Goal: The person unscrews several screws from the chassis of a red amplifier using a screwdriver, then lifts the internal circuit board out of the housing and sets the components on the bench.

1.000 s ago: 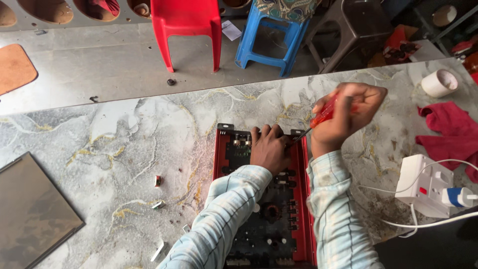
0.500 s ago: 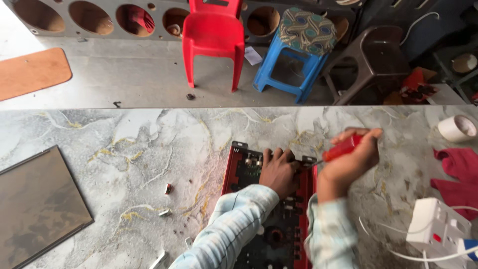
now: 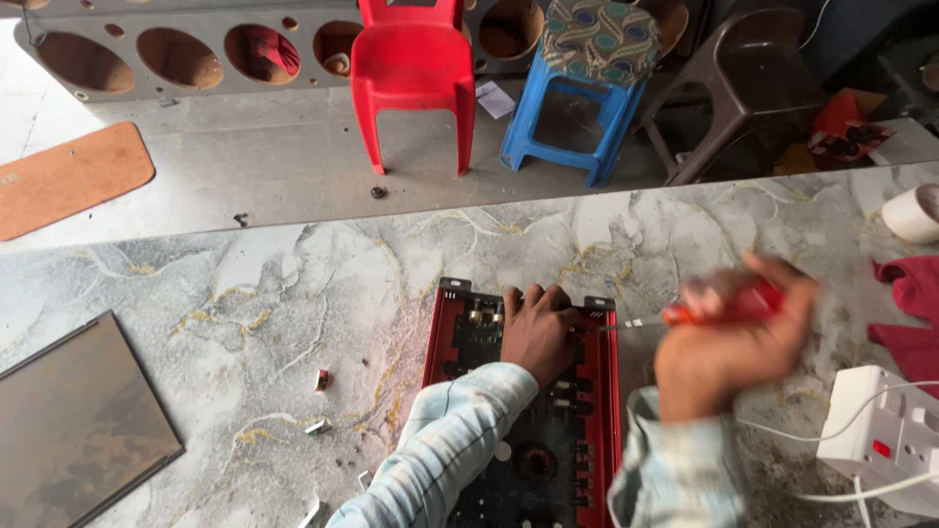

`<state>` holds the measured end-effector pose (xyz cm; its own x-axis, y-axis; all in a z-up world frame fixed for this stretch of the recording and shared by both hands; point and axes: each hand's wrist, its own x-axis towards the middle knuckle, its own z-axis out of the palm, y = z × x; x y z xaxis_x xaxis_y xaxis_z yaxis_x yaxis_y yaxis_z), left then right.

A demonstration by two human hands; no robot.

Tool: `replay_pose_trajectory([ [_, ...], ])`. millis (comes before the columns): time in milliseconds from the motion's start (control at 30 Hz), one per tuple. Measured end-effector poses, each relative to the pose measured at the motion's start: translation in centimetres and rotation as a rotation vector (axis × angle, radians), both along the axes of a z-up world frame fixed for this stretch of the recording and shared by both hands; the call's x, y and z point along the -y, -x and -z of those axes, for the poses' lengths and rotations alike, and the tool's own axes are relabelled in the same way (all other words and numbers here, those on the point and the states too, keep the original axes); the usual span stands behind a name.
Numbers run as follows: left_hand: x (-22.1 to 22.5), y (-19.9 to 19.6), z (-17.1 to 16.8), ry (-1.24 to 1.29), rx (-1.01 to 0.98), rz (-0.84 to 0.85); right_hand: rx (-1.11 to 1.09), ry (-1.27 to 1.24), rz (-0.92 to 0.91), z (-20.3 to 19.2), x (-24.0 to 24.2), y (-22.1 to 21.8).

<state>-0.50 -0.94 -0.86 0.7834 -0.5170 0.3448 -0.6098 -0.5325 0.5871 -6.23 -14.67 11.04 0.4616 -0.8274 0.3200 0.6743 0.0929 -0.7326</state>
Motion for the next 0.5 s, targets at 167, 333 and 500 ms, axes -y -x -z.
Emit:
replay_pose_trajectory([
  [167,0.0,0.0,-0.1,-0.003,-0.004,-0.008,0.059,0.147,0.087,1.1,0.0,10.8],
  [333,-0.1,-0.5,-1.6,0.117,-0.086,-0.058,-0.016,0.365,0.024,6.0,2.5,19.9],
  [500,-2.4,-0.9,-3.6,0.656,-0.441,-0.078,-0.126,0.546,-0.183,11.0,5.3,27.8],
])
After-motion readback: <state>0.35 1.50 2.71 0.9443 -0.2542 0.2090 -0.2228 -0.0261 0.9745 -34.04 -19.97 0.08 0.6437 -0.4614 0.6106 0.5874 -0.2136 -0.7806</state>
